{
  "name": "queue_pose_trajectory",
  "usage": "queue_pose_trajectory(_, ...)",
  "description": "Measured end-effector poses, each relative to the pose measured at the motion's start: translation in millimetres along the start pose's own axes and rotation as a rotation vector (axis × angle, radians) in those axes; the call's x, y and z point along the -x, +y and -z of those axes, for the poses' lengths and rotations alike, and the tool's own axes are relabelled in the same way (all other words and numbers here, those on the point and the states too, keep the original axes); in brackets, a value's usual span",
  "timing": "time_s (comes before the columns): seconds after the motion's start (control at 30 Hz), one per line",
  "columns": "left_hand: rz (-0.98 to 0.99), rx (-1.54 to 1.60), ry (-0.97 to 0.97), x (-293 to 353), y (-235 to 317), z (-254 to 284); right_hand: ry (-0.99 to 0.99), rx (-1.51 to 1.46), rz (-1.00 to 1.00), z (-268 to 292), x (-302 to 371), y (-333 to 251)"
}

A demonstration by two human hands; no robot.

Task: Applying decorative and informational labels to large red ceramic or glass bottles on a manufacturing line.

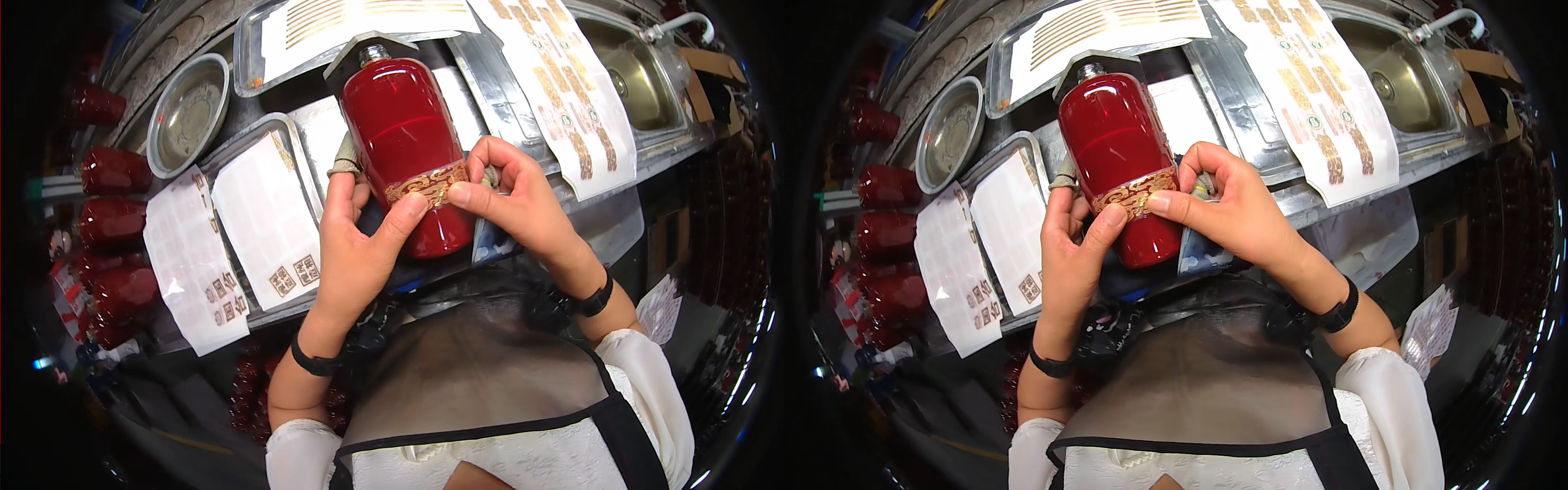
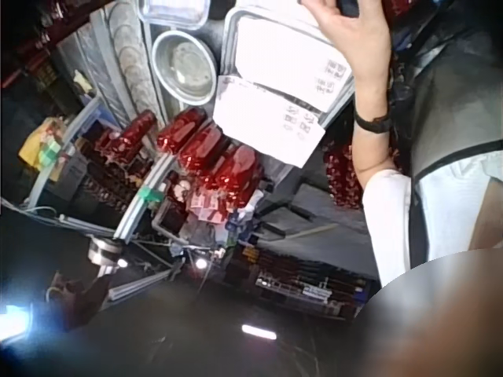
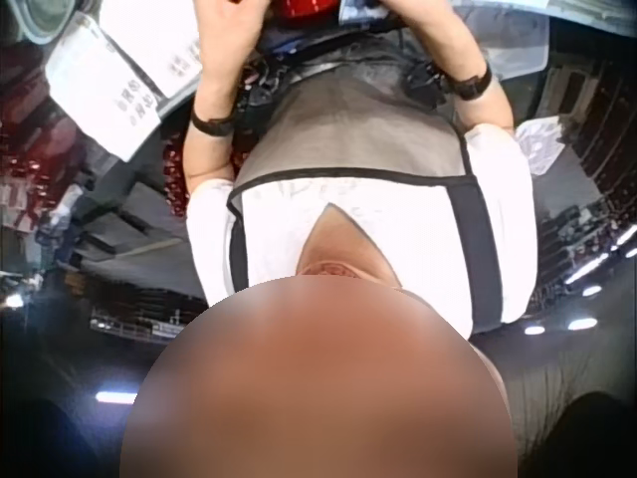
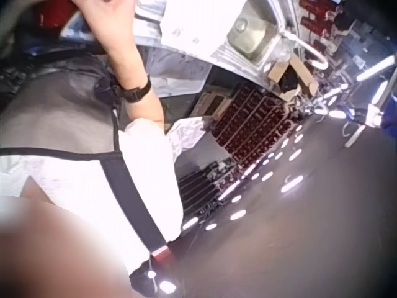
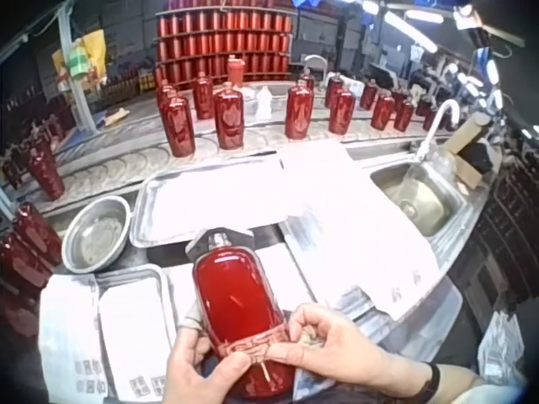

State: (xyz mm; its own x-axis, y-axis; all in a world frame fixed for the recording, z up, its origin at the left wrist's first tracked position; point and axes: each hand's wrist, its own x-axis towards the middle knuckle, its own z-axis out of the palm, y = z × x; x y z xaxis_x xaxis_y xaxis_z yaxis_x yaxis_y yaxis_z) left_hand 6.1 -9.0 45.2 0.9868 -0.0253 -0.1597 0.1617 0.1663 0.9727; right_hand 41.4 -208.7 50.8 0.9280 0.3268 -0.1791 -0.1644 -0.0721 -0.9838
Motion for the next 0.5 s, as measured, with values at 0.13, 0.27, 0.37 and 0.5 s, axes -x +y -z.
queue_pose_trajectory(0.13,0.028,-0.003,-0.006,-2.5,3.4,-4.6,0.029,-0.029,-0.066,-0.4,-1.9,0.2)
queue_pose_trajectory(0.27,0.053,0.024,0.039,-5.0,5.0,-13.5,0.023,-0.047,-0.004,0.3,-3.7,7.5)
queue_pose_trajectory(0.37,0.048,-0.029,0.054,-5.3,4.2,-14.5,-0.004,-0.049,0.044,1.5,-4.1,9.3)
queue_pose_trajectory(0.5,0.041,-0.064,0.059,-5.3,4.9,-16.5,-0.033,-0.098,0.015,2.9,-4.0,5.6)
